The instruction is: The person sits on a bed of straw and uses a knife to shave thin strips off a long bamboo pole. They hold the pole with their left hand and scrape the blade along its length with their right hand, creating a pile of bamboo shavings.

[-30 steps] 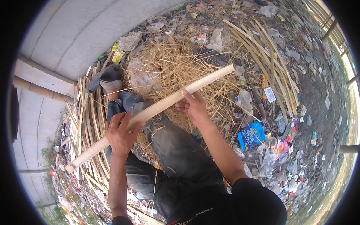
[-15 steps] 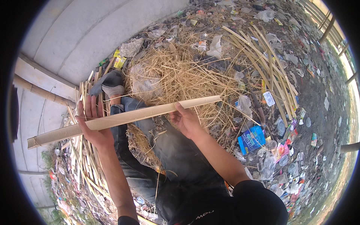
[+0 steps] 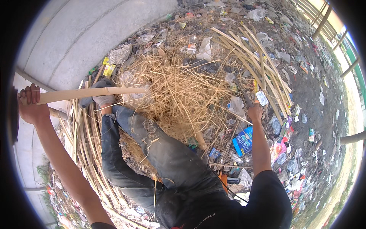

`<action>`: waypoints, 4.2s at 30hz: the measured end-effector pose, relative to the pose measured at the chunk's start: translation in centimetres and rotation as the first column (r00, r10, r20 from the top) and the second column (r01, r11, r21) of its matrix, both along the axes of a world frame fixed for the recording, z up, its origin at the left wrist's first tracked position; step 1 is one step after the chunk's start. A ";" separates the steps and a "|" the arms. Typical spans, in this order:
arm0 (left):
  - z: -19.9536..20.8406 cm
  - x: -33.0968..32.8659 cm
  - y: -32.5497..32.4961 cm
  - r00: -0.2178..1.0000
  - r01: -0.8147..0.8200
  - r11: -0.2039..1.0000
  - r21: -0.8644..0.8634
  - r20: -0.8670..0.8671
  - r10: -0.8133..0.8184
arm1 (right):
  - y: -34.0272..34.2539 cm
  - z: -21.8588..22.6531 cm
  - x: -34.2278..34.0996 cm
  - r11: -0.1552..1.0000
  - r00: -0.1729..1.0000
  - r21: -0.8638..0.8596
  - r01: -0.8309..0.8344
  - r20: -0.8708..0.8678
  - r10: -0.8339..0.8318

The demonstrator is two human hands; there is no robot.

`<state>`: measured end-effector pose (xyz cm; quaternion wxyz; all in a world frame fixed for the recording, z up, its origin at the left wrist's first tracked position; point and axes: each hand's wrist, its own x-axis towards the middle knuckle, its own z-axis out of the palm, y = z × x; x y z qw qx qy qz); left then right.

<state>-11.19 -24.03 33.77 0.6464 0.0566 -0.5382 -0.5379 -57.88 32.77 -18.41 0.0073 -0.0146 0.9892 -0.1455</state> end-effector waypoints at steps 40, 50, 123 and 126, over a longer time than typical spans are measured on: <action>-1.4 -15.9 -0.1 0.927 -0.371 0.927 -0.059 0.036 0.373 | -29.1 35.8 26.2 -0.273 0.821 -0.954 -0.120 -0.250 0.513; -1.6 -14.3 -0.5 0.906 -0.395 0.912 -0.110 0.119 0.407 | -31.0 31.0 27.6 0.225 0.448 -0.960 -0.170 0.128 0.885; -1.2 -15.0 0.2 0.919 -0.394 0.919 -0.016 0.024 0.395 | -30.0 36.4 32.5 -0.453 0.708 -0.866 -0.211 -0.455 0.540; -1.6 -15.4 0.0 0.904 -0.423 0.905 -0.037 0.055 0.425 | -30.2 27.6 32.7 0.019 0.543 -0.836 -0.548 -0.338 0.769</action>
